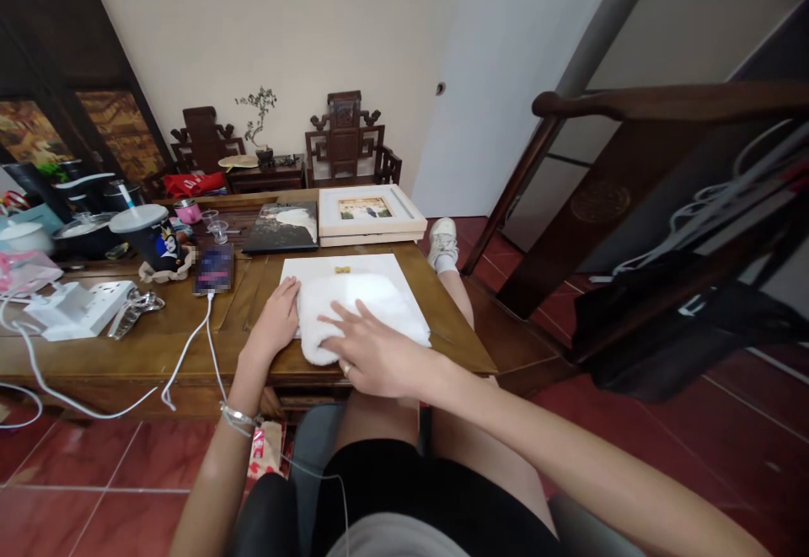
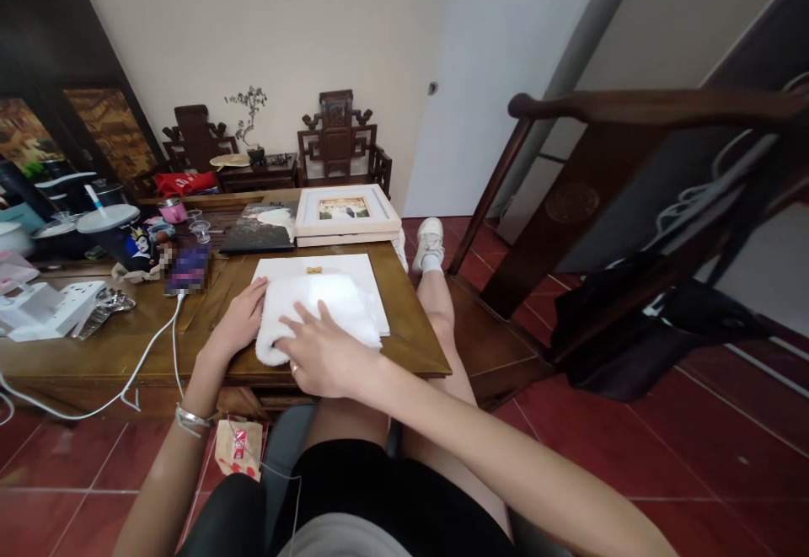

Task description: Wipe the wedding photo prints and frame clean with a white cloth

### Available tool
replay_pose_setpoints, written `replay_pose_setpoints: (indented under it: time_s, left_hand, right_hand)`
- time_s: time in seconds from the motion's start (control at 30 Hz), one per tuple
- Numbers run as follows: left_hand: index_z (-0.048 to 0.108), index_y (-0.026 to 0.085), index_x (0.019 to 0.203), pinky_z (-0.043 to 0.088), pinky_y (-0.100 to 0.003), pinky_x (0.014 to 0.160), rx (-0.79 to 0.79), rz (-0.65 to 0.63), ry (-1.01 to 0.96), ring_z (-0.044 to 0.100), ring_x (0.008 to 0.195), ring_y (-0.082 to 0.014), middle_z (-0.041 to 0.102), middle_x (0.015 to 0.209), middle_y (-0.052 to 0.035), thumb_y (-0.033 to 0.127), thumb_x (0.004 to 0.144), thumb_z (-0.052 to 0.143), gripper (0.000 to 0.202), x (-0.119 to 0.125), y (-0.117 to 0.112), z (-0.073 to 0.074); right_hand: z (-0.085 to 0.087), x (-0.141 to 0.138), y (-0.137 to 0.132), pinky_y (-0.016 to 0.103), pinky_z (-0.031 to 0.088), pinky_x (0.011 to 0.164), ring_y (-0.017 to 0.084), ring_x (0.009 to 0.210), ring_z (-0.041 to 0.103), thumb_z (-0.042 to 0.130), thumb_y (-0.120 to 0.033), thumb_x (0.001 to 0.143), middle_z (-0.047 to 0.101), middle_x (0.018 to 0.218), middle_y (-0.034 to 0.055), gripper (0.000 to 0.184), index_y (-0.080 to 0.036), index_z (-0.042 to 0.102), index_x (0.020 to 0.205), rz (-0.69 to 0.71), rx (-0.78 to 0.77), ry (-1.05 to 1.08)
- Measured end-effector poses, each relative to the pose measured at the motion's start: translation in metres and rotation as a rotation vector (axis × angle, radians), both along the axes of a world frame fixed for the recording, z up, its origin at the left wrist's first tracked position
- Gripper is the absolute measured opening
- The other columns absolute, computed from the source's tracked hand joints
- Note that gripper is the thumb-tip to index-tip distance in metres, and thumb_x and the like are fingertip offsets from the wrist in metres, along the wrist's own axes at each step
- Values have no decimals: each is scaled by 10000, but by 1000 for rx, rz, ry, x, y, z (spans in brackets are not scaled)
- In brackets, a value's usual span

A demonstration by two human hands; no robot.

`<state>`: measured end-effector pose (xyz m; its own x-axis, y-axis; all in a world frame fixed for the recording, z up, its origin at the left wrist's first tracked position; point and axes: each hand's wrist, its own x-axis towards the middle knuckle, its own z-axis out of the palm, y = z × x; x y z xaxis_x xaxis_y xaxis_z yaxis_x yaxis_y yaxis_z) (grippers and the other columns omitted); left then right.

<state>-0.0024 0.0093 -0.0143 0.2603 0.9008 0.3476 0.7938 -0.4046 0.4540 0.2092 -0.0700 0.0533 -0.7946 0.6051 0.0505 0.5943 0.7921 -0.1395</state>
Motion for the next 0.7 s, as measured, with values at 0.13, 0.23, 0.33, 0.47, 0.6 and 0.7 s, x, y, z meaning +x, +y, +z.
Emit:
replay_pose_setpoints:
  time_s: [0.13, 0.23, 0.33, 0.47, 0.6, 0.7]
  left_hand:
    - [544, 95, 1320, 304, -487, 1162, 11, -12, -46, 409, 1386, -273, 491, 1444, -178, 199, 910, 341, 469, -1, 0, -2]
    - [472, 110, 1386, 321, -478, 1150, 28, -3, -78, 451, 1358, -262, 515, 1427, -172, 201, 921, 332, 494, -2, 1, -3]
    - [353, 106, 1460, 368, -459, 1114, 24, 26, -142, 507, 1311, -257, 530, 1410, -181, 266, 959, 304, 528, -1, -1, 1]
    - [353, 148, 1453, 355, -395, 1130, 83, 42, -294, 494, 1323, -213, 520, 1429, -133, 345, 991, 275, 508, 2, -6, 13]
    - [403, 173, 1411, 368, -343, 1121, 116, 140, -485, 489, 1326, -188, 521, 1429, -107, 406, 1011, 260, 484, 5, -9, 20]
    - [478, 149, 1353, 349, -337, 1134, 85, 144, -541, 487, 1327, -188, 525, 1424, -115, 439, 1015, 242, 504, 8, -7, 18]
  right_hand:
    - [2, -7, 26, 595, 316, 1063, 361, 1352, 392, 461, -118, 845, 615, 1266, 208, 405, -116, 611, 1222, -56, 24, -7]
    - [-2, -16, 68, 589, 342, 1031, 359, 1312, 429, 443, -126, 850, 656, 1185, 207, 419, -110, 599, 1239, -122, 87, -38]
    - [-6, -29, 95, 633, 323, 1011, 395, 1310, 407, 416, -120, 849, 630, 1234, 222, 414, -92, 608, 1215, -151, 120, -40]
    - [-9, -40, 86, 622, 272, 1055, 395, 1359, 342, 444, -137, 849, 497, 1432, 182, 413, -120, 610, 1226, -81, 141, -22]
    - [-5, -33, 52, 562, 295, 1071, 358, 1329, 412, 479, -139, 837, 600, 1313, 183, 375, -114, 644, 1172, 118, 145, -4]
    - [1, -17, 32, 514, 348, 1045, 313, 1246, 514, 477, -124, 838, 699, 1107, 167, 359, -125, 655, 1150, 209, 86, -14]
